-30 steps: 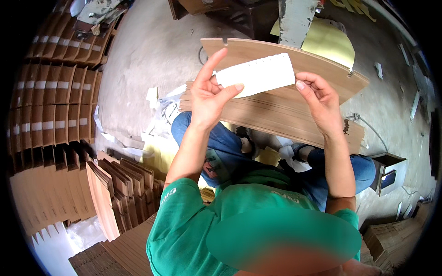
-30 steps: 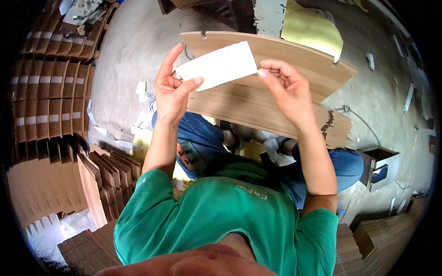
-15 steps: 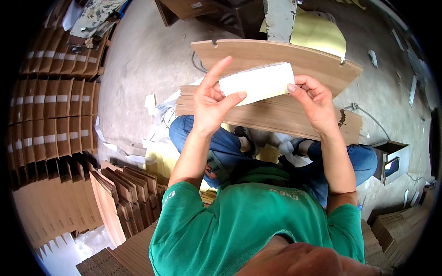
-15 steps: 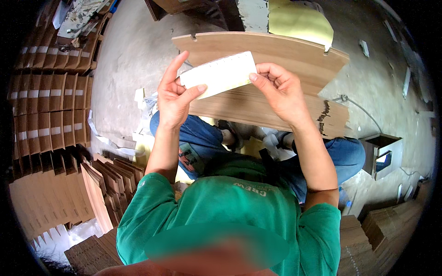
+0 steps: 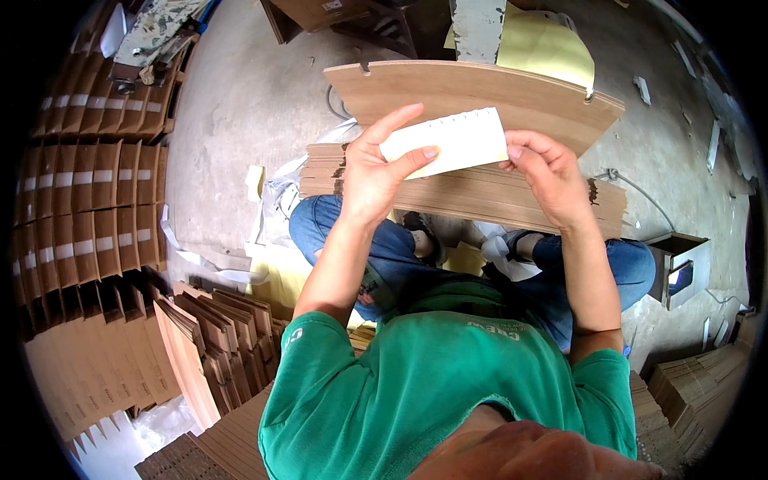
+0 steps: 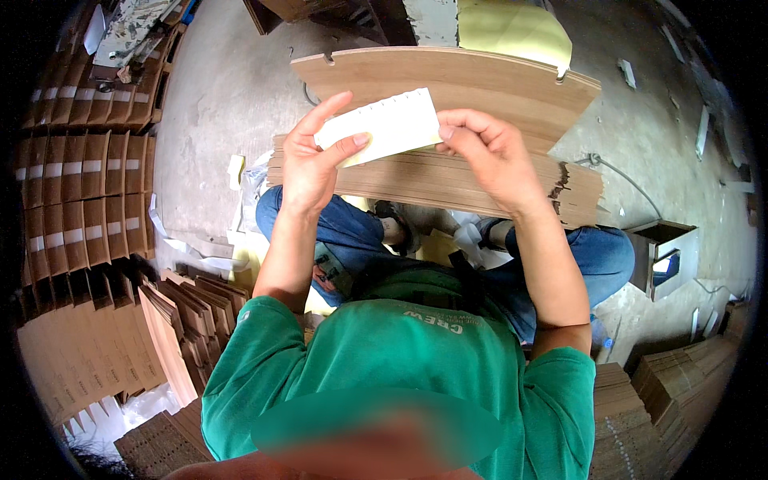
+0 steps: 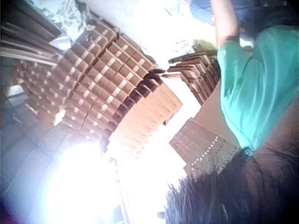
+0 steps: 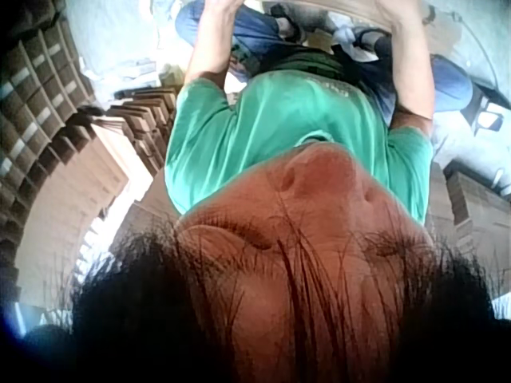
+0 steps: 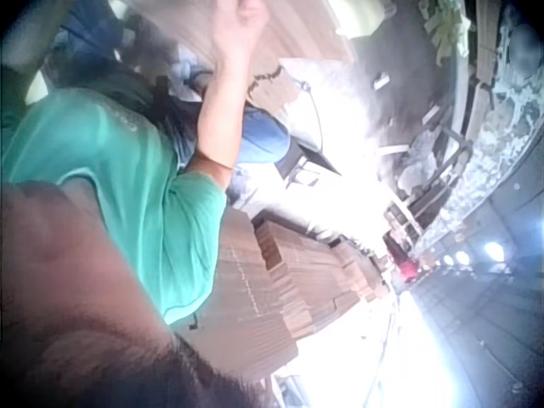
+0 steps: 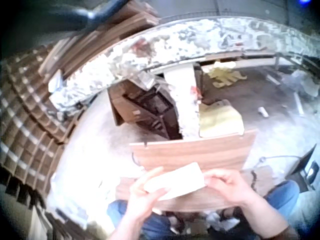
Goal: The person sits on the floor and applies small white labels to the edges of a stack of wooden boards. They peel each label from a sheet and press it onto the wood, repeating the process for several boards. Later, they handle a larger white paper sheet, peeling a label from it and applying it to the stack.
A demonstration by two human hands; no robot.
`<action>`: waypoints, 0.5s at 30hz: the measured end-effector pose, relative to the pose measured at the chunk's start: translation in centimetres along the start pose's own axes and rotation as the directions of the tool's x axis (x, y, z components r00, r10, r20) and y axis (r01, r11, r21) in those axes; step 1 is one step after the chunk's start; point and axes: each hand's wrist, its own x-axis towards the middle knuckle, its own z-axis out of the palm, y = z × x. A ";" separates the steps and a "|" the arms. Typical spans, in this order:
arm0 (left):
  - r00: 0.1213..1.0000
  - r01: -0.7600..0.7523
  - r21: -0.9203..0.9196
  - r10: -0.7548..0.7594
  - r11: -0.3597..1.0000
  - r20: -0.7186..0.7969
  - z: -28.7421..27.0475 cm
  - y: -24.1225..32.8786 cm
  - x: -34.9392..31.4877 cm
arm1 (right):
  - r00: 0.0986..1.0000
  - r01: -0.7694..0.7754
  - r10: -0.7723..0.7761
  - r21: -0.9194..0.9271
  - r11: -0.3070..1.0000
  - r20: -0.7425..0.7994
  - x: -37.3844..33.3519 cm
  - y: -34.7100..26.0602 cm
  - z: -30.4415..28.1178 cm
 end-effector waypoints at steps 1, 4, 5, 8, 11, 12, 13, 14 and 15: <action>1.000 -0.007 0.020 0.007 1.000 -0.003 0.0 0.0 -0.1 | 1.000 0.017 -0.018 -0.055 0.998 -0.013 -0.1 -0.2 0.3; 0.999 -0.050 0.087 0.050 0.995 0.003 0.2 0.2 -0.4 | 1.000 0.023 -0.024 -0.073 0.997 -0.010 0.1 0.0 0.2; 0.998 -0.062 0.114 0.060 0.992 0.012 0.2 0.3 -0.4 | 1.000 0.026 -0.027 -0.065 0.998 -0.010 0.1 0.0 0.3; 0.995 -0.094 0.191 0.089 0.977 0.034 0.3 0.4 -0.6 | 1.000 0.028 -0.028 -0.052 0.998 -0.007 0.3 -0.1 0.3; 0.993 -0.114 0.214 0.106 0.970 0.051 0.5 0.4 -0.6 | 1.000 0.026 -0.026 -0.060 0.998 -0.006 0.4 0.0 0.1; 0.993 -0.115 0.192 0.106 0.975 0.056 0.6 0.5 -0.7 | 1.000 0.028 -0.028 -0.058 0.998 -0.005 0.4 0.2 -0.1; 0.992 -0.115 0.169 0.106 0.979 0.062 0.8 0.7 -0.7 | 1.000 0.030 -0.030 -0.056 0.998 -0.003 0.4 0.3 -0.2; 0.989 -0.142 0.157 0.132 0.977 0.074 1.0 0.8 -0.6 | 0.998 0.038 -0.041 -0.071 0.997 -0.042 0.3 0.1 -0.1; 0.984 -0.167 0.145 0.156 0.975 0.084 1.2 0.8 -0.5 | 0.995 0.044 -0.051 -0.087 0.995 -0.080 0.3 -0.3 0.0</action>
